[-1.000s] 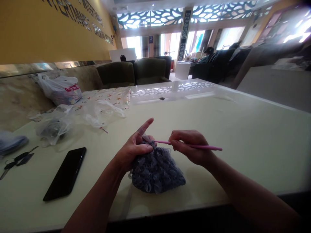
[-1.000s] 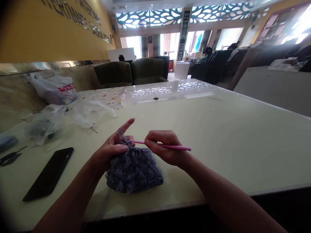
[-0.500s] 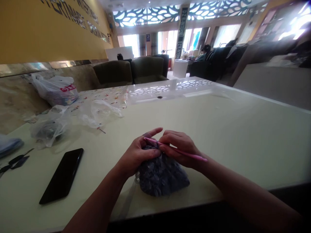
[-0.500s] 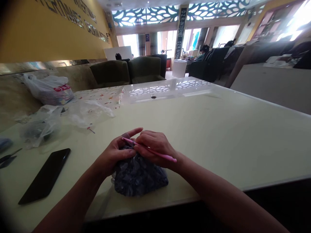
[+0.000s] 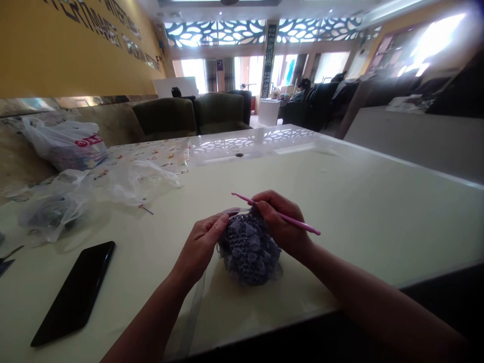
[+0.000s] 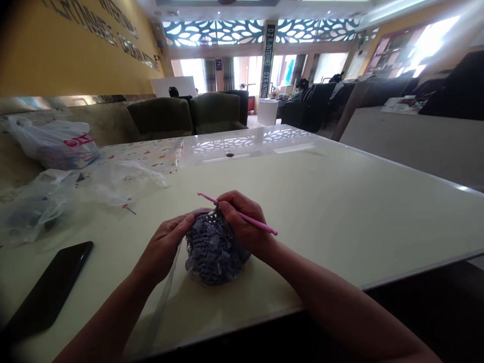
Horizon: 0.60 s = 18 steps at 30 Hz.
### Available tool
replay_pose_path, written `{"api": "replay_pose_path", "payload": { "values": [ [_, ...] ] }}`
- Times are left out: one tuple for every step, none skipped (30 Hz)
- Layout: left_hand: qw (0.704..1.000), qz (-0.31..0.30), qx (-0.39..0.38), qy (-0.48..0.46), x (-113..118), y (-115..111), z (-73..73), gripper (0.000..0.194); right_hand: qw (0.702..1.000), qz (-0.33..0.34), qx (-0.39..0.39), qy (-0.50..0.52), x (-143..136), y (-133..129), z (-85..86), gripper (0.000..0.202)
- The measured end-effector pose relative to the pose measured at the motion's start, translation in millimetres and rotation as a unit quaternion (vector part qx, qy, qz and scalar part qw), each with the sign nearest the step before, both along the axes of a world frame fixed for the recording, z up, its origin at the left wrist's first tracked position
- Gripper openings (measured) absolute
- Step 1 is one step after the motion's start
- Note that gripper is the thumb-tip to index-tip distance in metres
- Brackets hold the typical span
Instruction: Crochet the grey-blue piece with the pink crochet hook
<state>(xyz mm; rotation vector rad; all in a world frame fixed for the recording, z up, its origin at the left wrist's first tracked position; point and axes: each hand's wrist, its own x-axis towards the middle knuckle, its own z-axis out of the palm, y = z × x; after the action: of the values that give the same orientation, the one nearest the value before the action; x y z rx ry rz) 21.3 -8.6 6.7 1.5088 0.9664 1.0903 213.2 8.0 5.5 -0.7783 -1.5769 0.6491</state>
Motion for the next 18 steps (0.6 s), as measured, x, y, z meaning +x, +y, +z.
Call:
{"api": "replay_pose_path", "payload": {
  "values": [
    [0.998, 0.027, 0.025, 0.044, 0, 2, -1.2, 0.040, 1.000, 0.001, -0.004, 0.009, 0, 0, 0.2, 0.016],
    [0.991, 0.064, 0.058, 0.097, -1, 3, -2.5, 0.040, 1.000, 0.006, -0.007, 0.013, -1, 0, 0.3, 0.017],
    [0.978, 0.106, 0.096, 0.155, -2, 5, -3.8, 0.041, 1.000, 0.011, -0.009, 0.015, -1, 0, 0.5, 0.017],
    [0.958, 0.146, 0.131, 0.208, -3, 7, -5.1, 0.042, 1.000, 0.014, -0.010, 0.013, -1, 0, 0.7, 0.017],
    [0.938, 0.179, 0.160, 0.248, -4, 9, -6.1, 0.044, 1.000, 0.017, -0.010, 0.010, -1, 0, 1.0, 0.016],
    [0.925, 0.202, 0.177, 0.269, -6, 11, -6.8, 0.045, 1.000, 0.020, -0.010, 0.006, -1, 0, 1.2, 0.016],
    [0.920, 0.217, 0.183, 0.269, -7, 12, -7.2, 0.046, 1.000, 0.023, -0.009, 0.002, -1, -1, 1.5, 0.016],
    [0.925, 0.224, 0.179, 0.249, -7, 12, -7.4, 0.046, 1.000, 0.025, -0.009, -0.002, -1, -1, 1.6, 0.016],
    [0.937, 0.225, 0.162, 0.213, -7, 12, -7.5, 0.046, 1.000, 0.027, -0.010, -0.006, -2, -2, 1.6, 0.016],
    [0.951, 0.221, 0.136, 0.166, -6, 11, -7.6, 0.047, 0.999, 0.031, -0.011, -0.008, -2, -2, 1.3, 0.016],
    [0.964, 0.216, 0.104, 0.116, -4, 9, -7.8, 0.049, 0.999, 0.034, -0.012, -0.011, -3, -3, 0.7, 0.016],
    [0.973, 0.211, 0.070, 0.064, -2, 8, -8.2, 0.051, 0.999, 0.036, -0.013, -0.014, -4, -4, -0.1, 0.016],
    [0.978, 0.206, 0.036, 0.016, -1, 7, -8.7, 0.053, 0.999, 0.037, -0.014, -0.017, -5, -5, -1.0, 0.016],
    [0.979, 0.201, 0.005, -0.028, 1, 6, -9.3, 0.055, 0.999, 0.038, -0.014, -0.020, -6, -6, -2.1, 0.016],
    [0.978, 0.198, -0.021, -0.066, 2, 5, -9.7, 0.056, 0.999, 0.039, -0.013, -0.024, -7, -7, -3.2, 0.016],
    [0.975, 0.195, -0.045, -0.099, 3, 6, -10.0, 0.057, 0.999, 0.039, -0.012, -0.028, -8, -8, -4.2, 0.016],
    [0.971, 0.191, -0.066, -0.128, 4, 6, -9.9, 0.057, 0.999, 0.040, -0.010, -0.032, -8, -8, -5.1, 0.015],
    [0.968, 0.182, -0.086, -0.152, 4, 7, -9.4, 0.057, 0.998, 0.042, -0.009, -0.035, -9, -9, -5.8, 0.015]
  ]
}}
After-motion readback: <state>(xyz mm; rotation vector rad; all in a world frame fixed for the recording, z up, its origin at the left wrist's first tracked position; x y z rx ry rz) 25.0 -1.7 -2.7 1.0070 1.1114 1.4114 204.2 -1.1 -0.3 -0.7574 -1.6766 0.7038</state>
